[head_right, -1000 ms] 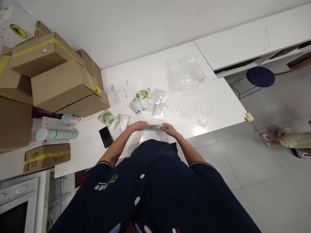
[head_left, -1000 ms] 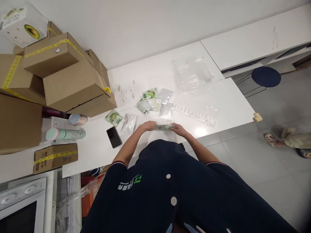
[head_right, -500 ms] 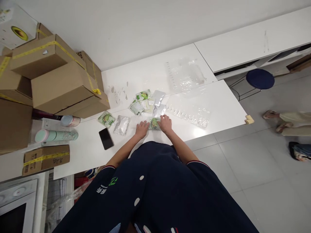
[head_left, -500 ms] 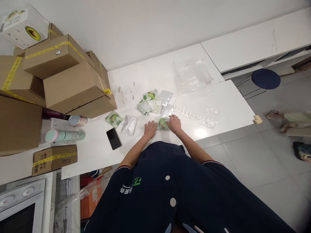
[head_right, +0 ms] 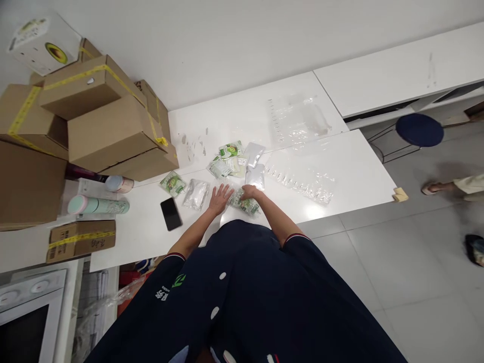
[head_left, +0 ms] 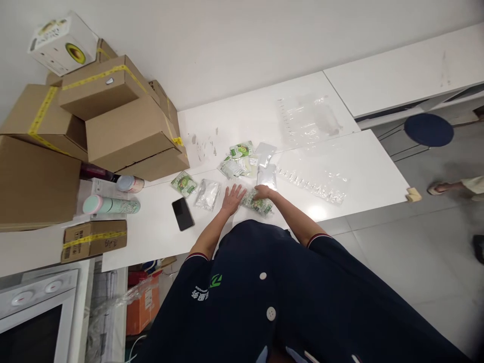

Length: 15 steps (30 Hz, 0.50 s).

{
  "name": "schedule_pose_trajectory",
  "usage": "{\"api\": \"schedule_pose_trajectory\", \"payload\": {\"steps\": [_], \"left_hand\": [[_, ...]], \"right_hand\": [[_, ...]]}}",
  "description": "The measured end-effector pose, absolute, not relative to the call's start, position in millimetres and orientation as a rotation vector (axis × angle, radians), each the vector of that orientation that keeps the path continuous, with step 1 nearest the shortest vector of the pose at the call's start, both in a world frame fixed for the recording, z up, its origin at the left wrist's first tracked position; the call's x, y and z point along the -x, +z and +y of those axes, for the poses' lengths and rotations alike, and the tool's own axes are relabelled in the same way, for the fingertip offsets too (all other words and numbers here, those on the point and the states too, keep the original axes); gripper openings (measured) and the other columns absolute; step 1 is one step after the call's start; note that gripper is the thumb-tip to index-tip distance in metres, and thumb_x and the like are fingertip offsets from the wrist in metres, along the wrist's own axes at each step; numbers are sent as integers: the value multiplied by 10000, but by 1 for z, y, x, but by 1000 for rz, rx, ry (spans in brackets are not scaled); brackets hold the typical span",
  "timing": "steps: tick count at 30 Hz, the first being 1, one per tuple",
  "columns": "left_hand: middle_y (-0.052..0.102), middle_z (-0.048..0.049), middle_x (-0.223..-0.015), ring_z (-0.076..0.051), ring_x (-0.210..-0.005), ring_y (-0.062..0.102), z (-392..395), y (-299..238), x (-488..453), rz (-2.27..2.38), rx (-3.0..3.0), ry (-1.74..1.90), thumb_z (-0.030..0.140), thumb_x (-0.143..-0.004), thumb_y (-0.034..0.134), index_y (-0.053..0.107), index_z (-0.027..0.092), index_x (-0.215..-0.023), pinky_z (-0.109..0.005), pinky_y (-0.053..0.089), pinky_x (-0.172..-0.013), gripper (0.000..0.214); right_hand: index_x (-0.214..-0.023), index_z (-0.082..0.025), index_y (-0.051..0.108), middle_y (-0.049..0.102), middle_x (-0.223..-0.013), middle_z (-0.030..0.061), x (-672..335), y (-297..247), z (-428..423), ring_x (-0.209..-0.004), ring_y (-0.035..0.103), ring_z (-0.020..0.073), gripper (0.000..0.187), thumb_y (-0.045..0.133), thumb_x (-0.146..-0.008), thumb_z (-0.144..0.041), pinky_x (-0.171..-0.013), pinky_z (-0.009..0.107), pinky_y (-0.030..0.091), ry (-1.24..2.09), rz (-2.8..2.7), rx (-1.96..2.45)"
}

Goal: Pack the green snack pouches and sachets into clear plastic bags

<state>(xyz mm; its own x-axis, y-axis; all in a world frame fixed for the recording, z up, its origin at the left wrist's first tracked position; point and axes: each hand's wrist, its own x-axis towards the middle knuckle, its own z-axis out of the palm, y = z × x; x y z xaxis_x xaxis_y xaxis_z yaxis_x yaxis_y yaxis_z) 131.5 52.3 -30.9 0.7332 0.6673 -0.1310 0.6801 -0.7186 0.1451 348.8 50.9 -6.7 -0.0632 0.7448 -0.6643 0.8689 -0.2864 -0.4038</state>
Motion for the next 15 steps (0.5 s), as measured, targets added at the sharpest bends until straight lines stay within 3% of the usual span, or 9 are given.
{"api": "schedule_pose_trajectory", "payload": {"steps": [5, 8, 11, 13, 15], "left_hand": [[304, -34, -1564, -248, -1481, 134, 62, -23, -138, 1009, -2535, 35, 11, -808, 385, 394, 264, -1461, -553, 69, -1180, 701], [413, -35, -1507, -226, -1421, 307, 60, -17, -143, 955, -2132, 141, 18, -742, 431, 463, 244, -1415, -476, 203, -1174, 711], [592, -77, -1331, -225, -1216, 545, 55, -6, -142, 946, -1575, 257, 75, -716, 487, 519, 174, -1363, -410, 407, -1058, 656], [659, -94, -1205, -222, -1080, 623, 50, 4, -138, 966, -1262, 327, 130, -745, 501, 533, 133, -1334, -389, 481, -964, 590], [670, -107, -1161, -218, -1024, 645, 43, 14, -133, 992, -1076, 398, 218, -829, 474, 533, 129, -1318, -376, 512, -904, 501]], "right_hand": [[-940, -180, 699, 702, -981, 29, -366, -8, 21, -951, 644, 230, 266, 728, -683, -244, -854, 312, 502, -2005, 1942, -2139], [-883, -184, 717, 635, -1201, 58, -372, -2, 12, -1118, 586, 249, 256, 760, -635, -228, -937, 323, 469, -2052, 2043, -2238], [-959, -184, 714, 510, -1386, 85, -373, 9, 12, -1230, 510, 263, 368, 788, -611, -276, -981, 341, 441, -2132, 2039, -2357], [-1030, -176, 690, 588, -1286, 97, -370, 16, 14, -1140, 566, 263, 453, 781, -623, -354, -931, 371, 471, -2393, 1933, -2304], [-1024, -164, 662, 681, -1057, 80, -360, 19, 17, -972, 626, 243, 490, 774, -615, -409, -850, 381, 505, -2654, 1774, -2272]]}}
